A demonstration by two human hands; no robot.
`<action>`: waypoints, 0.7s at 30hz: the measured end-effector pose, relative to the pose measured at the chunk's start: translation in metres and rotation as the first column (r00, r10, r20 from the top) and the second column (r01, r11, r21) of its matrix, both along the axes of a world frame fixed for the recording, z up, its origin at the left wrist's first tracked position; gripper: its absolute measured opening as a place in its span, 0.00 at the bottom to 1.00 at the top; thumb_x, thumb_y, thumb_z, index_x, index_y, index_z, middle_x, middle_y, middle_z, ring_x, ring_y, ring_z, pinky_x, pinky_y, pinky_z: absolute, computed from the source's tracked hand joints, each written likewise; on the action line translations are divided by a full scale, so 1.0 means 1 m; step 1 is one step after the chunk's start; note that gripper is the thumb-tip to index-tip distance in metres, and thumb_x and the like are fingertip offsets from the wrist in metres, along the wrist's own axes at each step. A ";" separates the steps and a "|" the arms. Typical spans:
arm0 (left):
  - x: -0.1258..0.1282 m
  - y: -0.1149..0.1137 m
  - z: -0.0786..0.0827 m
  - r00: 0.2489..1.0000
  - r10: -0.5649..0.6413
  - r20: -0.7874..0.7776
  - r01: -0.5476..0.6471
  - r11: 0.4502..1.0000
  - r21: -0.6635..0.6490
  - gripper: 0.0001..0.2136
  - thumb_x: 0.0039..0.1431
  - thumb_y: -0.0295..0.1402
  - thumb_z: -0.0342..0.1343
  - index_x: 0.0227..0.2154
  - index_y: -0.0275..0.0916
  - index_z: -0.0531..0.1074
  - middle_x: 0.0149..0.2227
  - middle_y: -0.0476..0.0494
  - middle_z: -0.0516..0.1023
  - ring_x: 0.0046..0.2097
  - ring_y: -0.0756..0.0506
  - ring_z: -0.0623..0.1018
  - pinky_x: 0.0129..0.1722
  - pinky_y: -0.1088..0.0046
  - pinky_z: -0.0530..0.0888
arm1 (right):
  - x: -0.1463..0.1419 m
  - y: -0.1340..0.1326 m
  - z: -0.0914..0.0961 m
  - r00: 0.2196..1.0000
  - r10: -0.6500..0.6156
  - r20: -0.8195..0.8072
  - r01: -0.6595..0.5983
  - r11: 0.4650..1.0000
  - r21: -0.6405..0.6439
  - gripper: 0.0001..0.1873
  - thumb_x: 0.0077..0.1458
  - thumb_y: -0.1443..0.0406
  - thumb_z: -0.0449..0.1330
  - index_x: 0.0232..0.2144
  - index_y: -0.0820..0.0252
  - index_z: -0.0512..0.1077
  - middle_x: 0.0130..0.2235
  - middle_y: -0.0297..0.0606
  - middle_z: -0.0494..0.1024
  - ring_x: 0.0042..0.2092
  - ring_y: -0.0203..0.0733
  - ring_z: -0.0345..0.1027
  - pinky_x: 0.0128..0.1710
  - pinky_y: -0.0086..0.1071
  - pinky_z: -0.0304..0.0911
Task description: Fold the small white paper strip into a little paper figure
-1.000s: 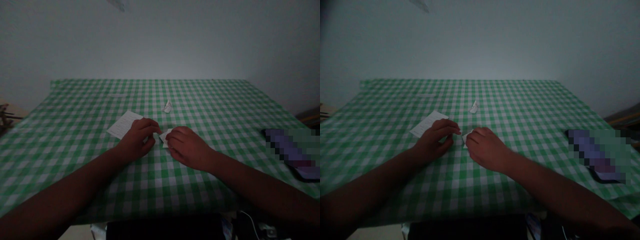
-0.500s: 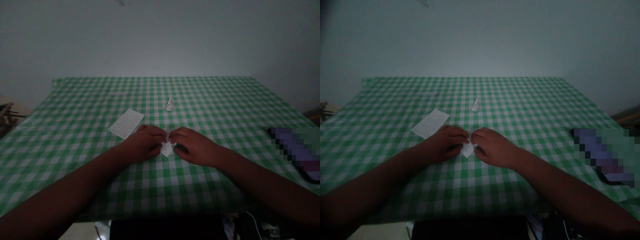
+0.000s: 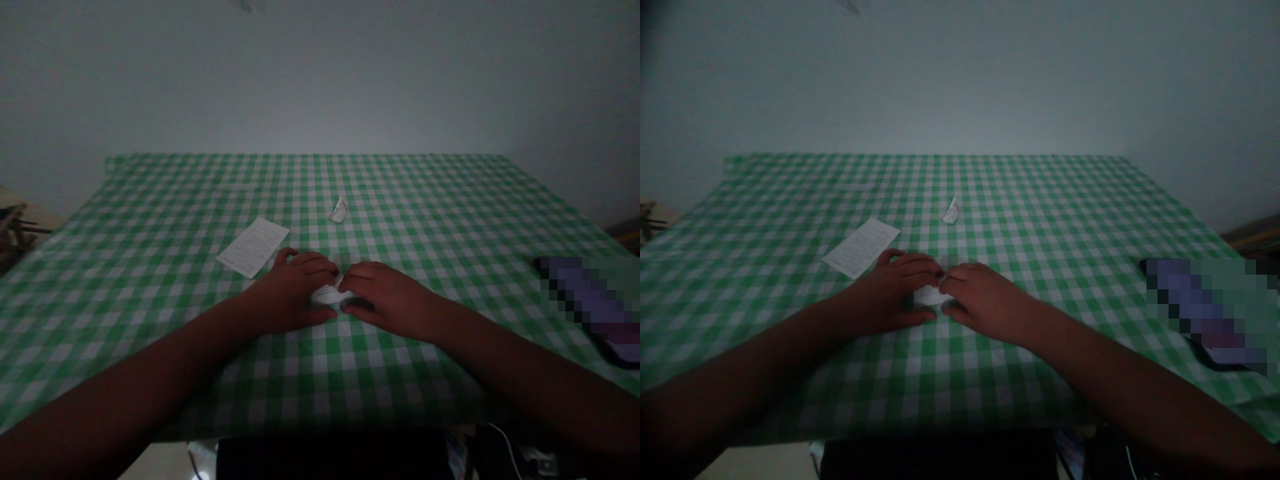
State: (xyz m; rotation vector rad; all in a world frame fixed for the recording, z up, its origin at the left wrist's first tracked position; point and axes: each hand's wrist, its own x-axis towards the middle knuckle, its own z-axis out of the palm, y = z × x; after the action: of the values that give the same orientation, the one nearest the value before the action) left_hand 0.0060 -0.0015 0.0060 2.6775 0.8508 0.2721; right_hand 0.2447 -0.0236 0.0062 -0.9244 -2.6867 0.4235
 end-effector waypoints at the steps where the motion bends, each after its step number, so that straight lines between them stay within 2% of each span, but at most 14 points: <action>1: 0.000 0.000 -0.001 1.000 0.001 -0.002 -0.001 1.000 -0.003 0.21 0.58 0.44 0.62 0.51 0.46 0.69 0.59 0.44 0.72 0.61 0.37 0.67 0.58 0.53 0.54 | -0.001 0.000 -0.001 1.000 -0.001 0.000 0.001 1.000 0.014 0.12 0.60 0.65 0.62 0.46 0.62 0.72 0.45 0.44 0.76 0.47 0.48 0.70 0.50 0.45 0.67; 7: 0.001 -0.001 -0.008 1.000 0.021 0.005 -0.020 1.000 -0.020 0.17 0.60 0.42 0.61 0.50 0.45 0.69 0.59 0.44 0.71 0.60 0.38 0.68 0.57 0.53 0.56 | -0.004 0.000 -0.006 1.000 -0.006 0.026 0.003 0.994 0.106 0.10 0.63 0.66 0.56 0.46 0.64 0.72 0.44 0.45 0.76 0.46 0.48 0.69 0.51 0.46 0.66; 13: 0.001 -0.002 -0.008 0.999 0.046 0.022 -0.045 0.998 -0.044 0.15 0.60 0.38 0.60 0.49 0.45 0.70 0.59 0.43 0.72 0.60 0.39 0.70 0.58 0.54 0.57 | -0.004 0.002 -0.006 1.000 0.004 0.000 -0.004 0.998 0.071 0.10 0.63 0.68 0.55 0.44 0.63 0.73 0.42 0.45 0.76 0.44 0.47 0.69 0.49 0.46 0.66; 18: 0.002 -0.001 -0.004 0.999 0.044 0.008 -0.043 0.997 -0.058 0.13 0.61 0.36 0.59 0.48 0.44 0.71 0.57 0.44 0.74 0.59 0.39 0.71 0.57 0.56 0.59 | -0.002 0.004 -0.003 0.999 0.021 -0.043 -0.019 0.999 0.046 0.09 0.61 0.66 0.58 0.43 0.63 0.72 0.43 0.45 0.76 0.45 0.47 0.68 0.50 0.43 0.65; 21: 0.003 0.001 -0.003 0.999 0.032 -0.006 -0.032 0.998 -0.052 0.12 0.62 0.33 0.57 0.49 0.44 0.71 0.56 0.45 0.74 0.58 0.40 0.72 0.57 0.56 0.59 | -0.001 0.005 0.001 0.995 -0.005 -0.095 0.007 1.000 0.022 0.08 0.62 0.68 0.55 0.41 0.62 0.72 0.40 0.43 0.76 0.42 0.45 0.68 0.47 0.41 0.65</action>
State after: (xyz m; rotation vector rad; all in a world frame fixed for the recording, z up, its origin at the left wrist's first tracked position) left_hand 0.0085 -0.0006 0.0034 2.6197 0.8906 0.2469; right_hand 0.2437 -0.0182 0.0070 -0.8827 -2.5976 0.4236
